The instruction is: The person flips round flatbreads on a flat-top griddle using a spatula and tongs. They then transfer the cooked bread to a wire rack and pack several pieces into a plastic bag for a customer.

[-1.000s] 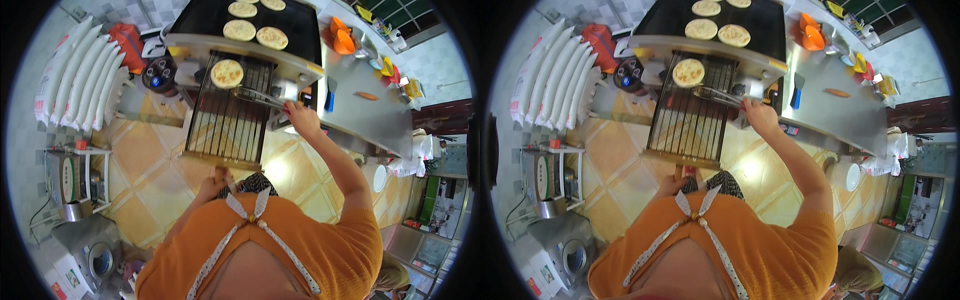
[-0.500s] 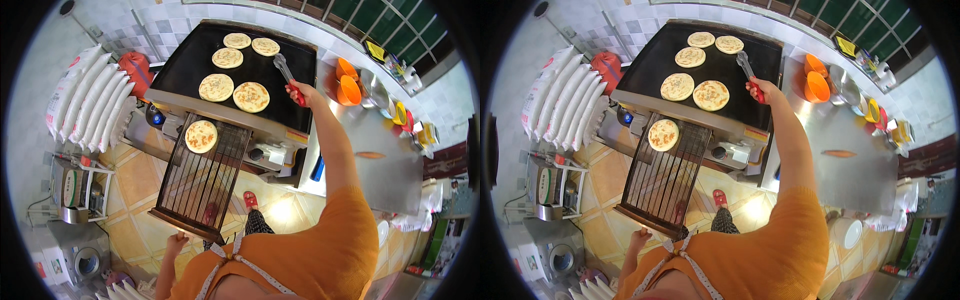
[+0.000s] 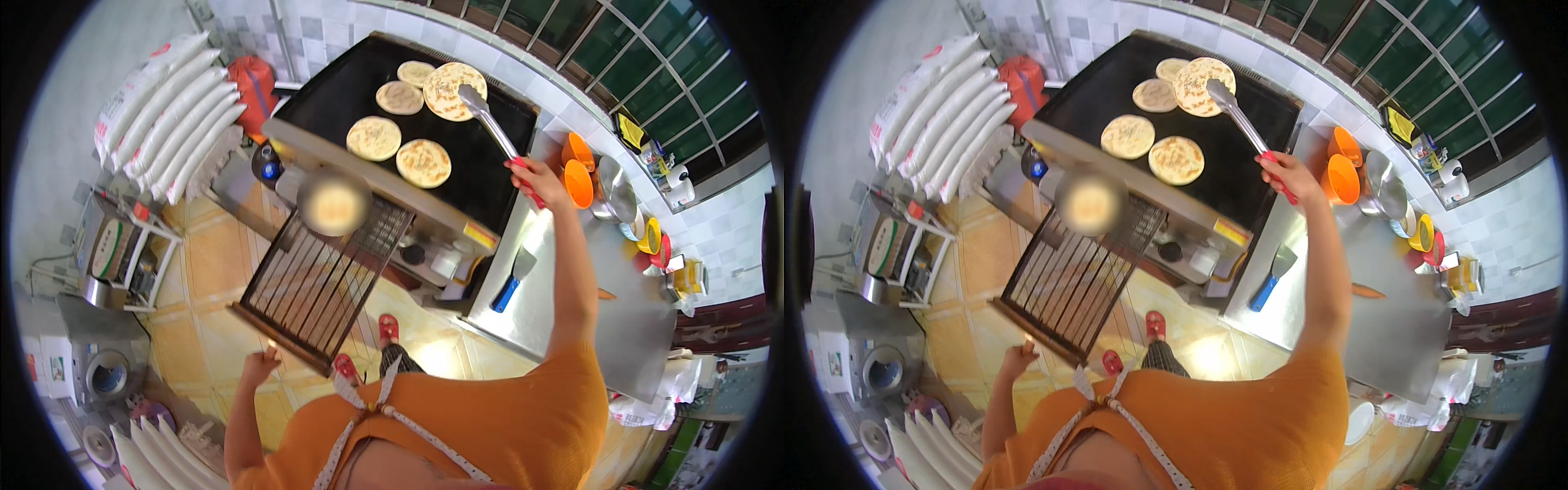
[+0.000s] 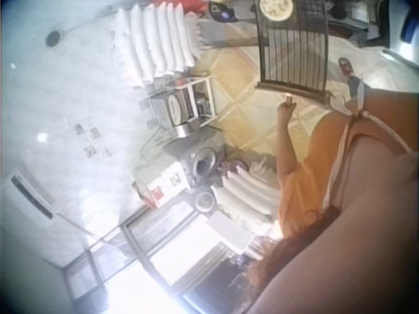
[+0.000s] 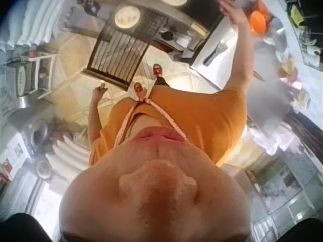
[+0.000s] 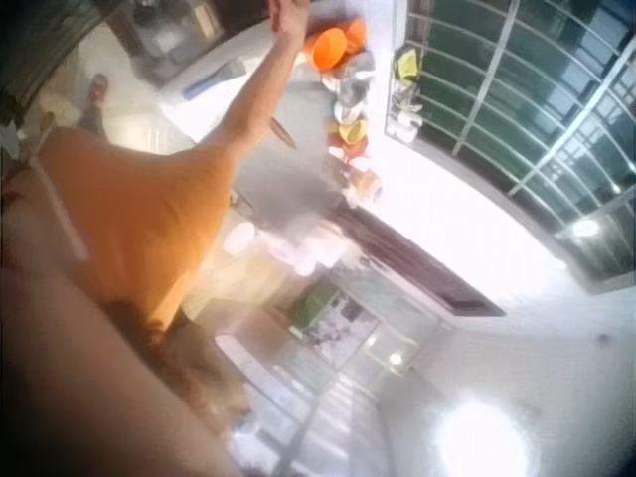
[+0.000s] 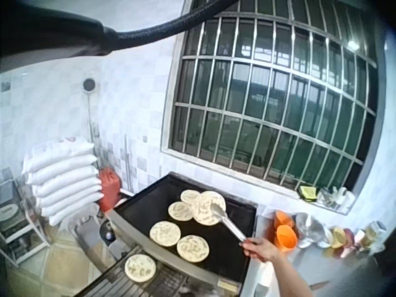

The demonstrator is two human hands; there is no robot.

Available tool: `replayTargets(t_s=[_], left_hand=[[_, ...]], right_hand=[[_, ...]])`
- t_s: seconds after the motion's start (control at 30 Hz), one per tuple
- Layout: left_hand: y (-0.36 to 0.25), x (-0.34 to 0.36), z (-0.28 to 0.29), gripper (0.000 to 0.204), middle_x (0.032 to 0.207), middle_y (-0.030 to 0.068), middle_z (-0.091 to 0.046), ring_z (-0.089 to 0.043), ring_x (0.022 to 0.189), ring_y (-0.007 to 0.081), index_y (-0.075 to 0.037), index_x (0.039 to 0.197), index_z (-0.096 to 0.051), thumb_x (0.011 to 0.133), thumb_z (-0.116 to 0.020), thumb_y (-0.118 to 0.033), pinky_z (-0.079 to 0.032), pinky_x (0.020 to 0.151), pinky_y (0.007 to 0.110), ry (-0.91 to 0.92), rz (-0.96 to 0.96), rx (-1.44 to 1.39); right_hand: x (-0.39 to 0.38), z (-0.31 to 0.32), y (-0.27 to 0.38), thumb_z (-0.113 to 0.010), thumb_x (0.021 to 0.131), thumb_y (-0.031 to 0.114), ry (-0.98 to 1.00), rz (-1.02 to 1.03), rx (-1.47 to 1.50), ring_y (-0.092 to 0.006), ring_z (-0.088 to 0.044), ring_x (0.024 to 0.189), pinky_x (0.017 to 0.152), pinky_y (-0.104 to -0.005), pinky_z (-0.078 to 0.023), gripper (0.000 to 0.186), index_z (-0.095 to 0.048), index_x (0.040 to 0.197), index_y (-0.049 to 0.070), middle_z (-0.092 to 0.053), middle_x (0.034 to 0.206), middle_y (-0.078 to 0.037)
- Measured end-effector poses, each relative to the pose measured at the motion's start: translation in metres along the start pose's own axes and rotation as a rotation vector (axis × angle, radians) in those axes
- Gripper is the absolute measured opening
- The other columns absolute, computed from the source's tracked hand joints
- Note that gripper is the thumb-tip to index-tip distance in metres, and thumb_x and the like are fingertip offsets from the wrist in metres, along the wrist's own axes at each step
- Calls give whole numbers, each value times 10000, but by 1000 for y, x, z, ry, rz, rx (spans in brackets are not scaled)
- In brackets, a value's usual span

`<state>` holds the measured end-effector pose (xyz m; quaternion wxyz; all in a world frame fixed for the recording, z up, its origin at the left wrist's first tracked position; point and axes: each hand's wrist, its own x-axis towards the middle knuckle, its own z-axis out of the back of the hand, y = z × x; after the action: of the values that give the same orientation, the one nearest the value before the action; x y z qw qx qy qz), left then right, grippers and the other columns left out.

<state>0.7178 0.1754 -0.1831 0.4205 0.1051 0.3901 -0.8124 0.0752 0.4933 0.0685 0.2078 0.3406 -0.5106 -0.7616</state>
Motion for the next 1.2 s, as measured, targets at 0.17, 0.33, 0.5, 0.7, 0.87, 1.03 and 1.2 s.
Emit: replayTargets(t_s=[0.17,0.33,0.5,0.7,0.87,1.03,1.2], left_hand=[[-26,5,7,455,685,212,-609,-598,684,357,35,712,-614,665,-701,-409,-453,603,428,34,-17,105],[-42,-2,18,442,671,219,-603,-603,639,332,53,743,-619,673,-681,-379,-446,581,403,62,-37,8],[-20,11,6,439,684,208,-613,-602,663,337,50,747,-619,681,-662,-382,-447,598,403,54,-104,2],[-19,14,8,433,656,168,-609,-605,649,297,35,740,-619,691,-660,-394,-445,594,395,107,-121,-84],[-27,6,12,439,607,144,-588,-598,603,256,39,703,-604,696,-660,-396,-437,563,389,151,-94,-89],[-34,9,17,438,597,151,-577,-588,584,262,40,680,-589,699,-660,-392,-431,554,392,163,-94,-20],[-37,1,22,437,600,178,-566,-575,581,299,38,684,-587,696,-668,-391,-429,557,395,146,-57,-16]], right_hand=[[-107,-44,12,-574,865,192,51,127,-506,-73,-435,467,428,-213,-354,229,-573,1042,47,-515,641,-14],[-150,-155,7,-555,832,183,-171,386,-1482,-243,-610,604,534,-341,-497,236,-528,1037,70,-617,771,-107],[-153,-236,-44,-509,788,106,-267,422,-1807,-248,-639,617,491,-331,-518,198,-506,981,64,-593,739,-94],[-179,-283,-77,-520,790,131,-187,349,-1721,-244,-638,611,468,-342,-510,194,-519,968,55,-599,758,-95],[-161,-264,-67,-521,849,251,-267,225,-1496,-320,-627,656,572,-404,-517,220,-494,931,48,-617,773,-148],[-69,-247,-98,-509,866,262,-342,64,-1447,-346,-635,716,615,-430,-514,230,-484,917,39,-638,783,-163],[-13,-258,-113,-499,876,277,-303,148,-1390,-344,-632,711,608,-424,-515,247,-481,945,41,-629,813,-147]])
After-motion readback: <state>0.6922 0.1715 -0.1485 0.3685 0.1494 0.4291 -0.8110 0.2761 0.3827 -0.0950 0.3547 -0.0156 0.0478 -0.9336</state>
